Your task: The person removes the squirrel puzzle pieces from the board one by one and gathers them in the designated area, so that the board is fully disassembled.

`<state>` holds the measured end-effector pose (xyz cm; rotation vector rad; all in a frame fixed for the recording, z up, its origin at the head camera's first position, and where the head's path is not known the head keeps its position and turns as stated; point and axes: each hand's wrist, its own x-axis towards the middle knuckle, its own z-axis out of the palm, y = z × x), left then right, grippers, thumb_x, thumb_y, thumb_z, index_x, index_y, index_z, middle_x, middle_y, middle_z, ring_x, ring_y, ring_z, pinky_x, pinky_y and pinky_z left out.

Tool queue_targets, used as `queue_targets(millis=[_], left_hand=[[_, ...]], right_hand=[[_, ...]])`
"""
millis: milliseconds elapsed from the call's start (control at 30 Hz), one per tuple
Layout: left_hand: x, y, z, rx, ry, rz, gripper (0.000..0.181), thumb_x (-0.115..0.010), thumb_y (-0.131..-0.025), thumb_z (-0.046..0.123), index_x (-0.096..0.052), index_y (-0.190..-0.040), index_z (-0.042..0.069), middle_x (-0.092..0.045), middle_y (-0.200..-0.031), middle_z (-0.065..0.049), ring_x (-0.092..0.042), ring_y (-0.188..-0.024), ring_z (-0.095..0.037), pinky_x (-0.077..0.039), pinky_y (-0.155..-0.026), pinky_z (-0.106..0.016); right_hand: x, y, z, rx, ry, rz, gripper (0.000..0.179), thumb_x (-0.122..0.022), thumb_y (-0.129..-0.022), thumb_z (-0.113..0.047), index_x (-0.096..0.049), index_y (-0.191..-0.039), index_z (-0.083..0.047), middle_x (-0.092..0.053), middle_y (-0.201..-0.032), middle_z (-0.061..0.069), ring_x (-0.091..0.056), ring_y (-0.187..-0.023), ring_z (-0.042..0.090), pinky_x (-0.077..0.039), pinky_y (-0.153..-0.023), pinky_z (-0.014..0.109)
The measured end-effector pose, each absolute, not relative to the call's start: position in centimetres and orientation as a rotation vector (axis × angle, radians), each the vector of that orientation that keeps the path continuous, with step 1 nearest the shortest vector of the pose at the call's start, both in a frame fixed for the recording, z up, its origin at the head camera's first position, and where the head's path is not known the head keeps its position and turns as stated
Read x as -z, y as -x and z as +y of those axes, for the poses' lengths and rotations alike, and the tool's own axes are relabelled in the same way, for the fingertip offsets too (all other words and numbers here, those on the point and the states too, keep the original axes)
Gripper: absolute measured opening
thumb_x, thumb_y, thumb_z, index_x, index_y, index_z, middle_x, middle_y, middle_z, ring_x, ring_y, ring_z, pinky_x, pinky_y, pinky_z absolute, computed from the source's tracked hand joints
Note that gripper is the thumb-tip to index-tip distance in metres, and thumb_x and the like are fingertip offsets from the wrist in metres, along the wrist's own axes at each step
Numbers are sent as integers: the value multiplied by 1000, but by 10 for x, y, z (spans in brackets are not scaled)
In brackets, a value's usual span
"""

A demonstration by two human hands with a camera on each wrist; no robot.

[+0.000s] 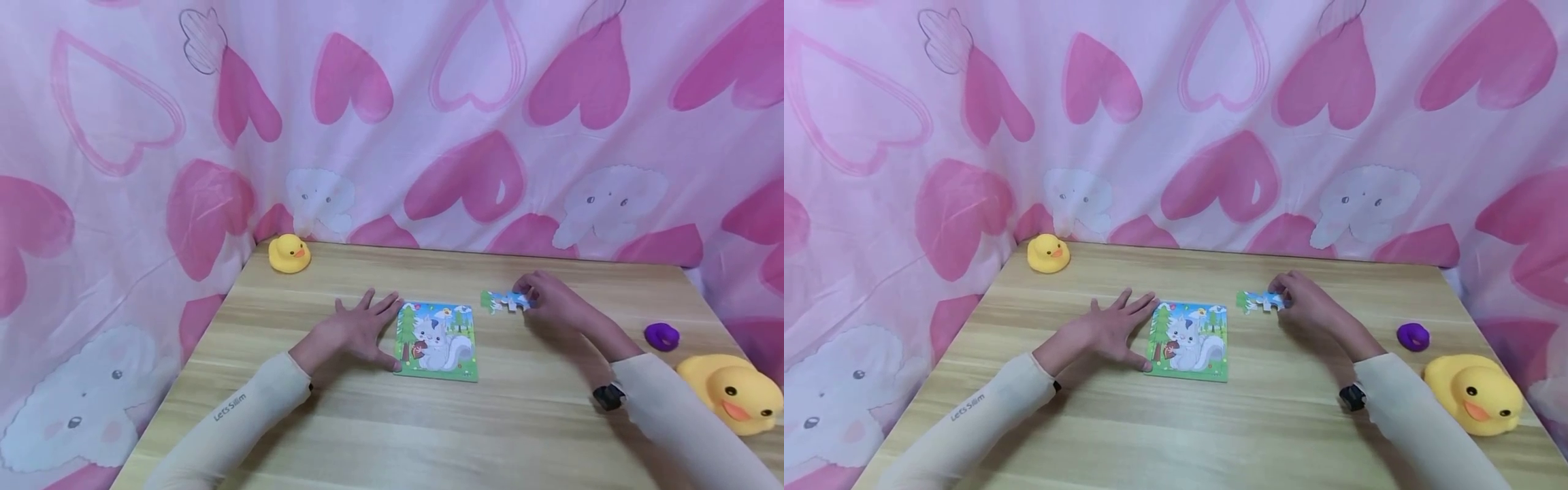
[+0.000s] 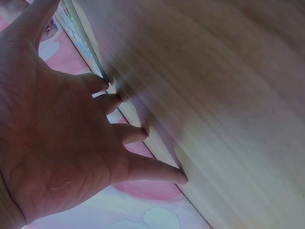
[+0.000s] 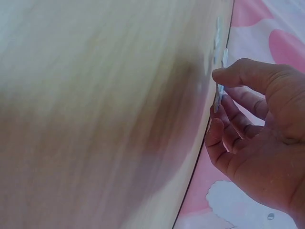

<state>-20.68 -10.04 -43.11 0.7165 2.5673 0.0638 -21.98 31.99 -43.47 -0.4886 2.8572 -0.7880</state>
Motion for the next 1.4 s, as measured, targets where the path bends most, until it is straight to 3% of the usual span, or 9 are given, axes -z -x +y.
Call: queue_targets(millis=[333, 667, 933, 1400], left_hand=[[432, 205, -100, -68, -712, 2584, 128, -70, -73, 88, -4, -171, 38, 2, -181, 12, 3, -168, -39, -12, -113, -91], [433, 205, -101, -66, -713, 2581, 129, -70, -73, 89, -3, -171, 38, 2, -181, 12, 3, -168, -39, -12, -113, -92], [432, 207, -101, -66, -712, 2576, 129, -70, -72, 89, -4, -171, 39, 2, -181, 12, 3, -168, -39, -11, -113, -91], [432, 207, -101, -79, -711, 2574, 128, -69, -73, 89, -4, -171, 38, 4, -181, 13, 4, -168, -39, -10, -114, -91]], right_hand=[[440, 224, 326, 763, 509, 2812, 37, -77, -87, 4, -67, -122, -3, -64, -113, 13, -60, -103, 28, -57, -91, 45], [432, 226, 321, 734, 550, 2799, 39, -78, -88, 0, -66, -125, -1, -66, -117, 15, -62, -108, 32, -57, -98, 54], [429, 221, 301, 708, 516, 2836, 42, -81, -89, -10, -67, -129, -5, -64, -127, 17, -60, -118, 36, -53, -105, 62], [432, 207, 245, 747, 589, 2798, 54, -84, -88, -15, -66, -138, -5, -66, -125, 12, -61, -115, 30, -56, -102, 54]])
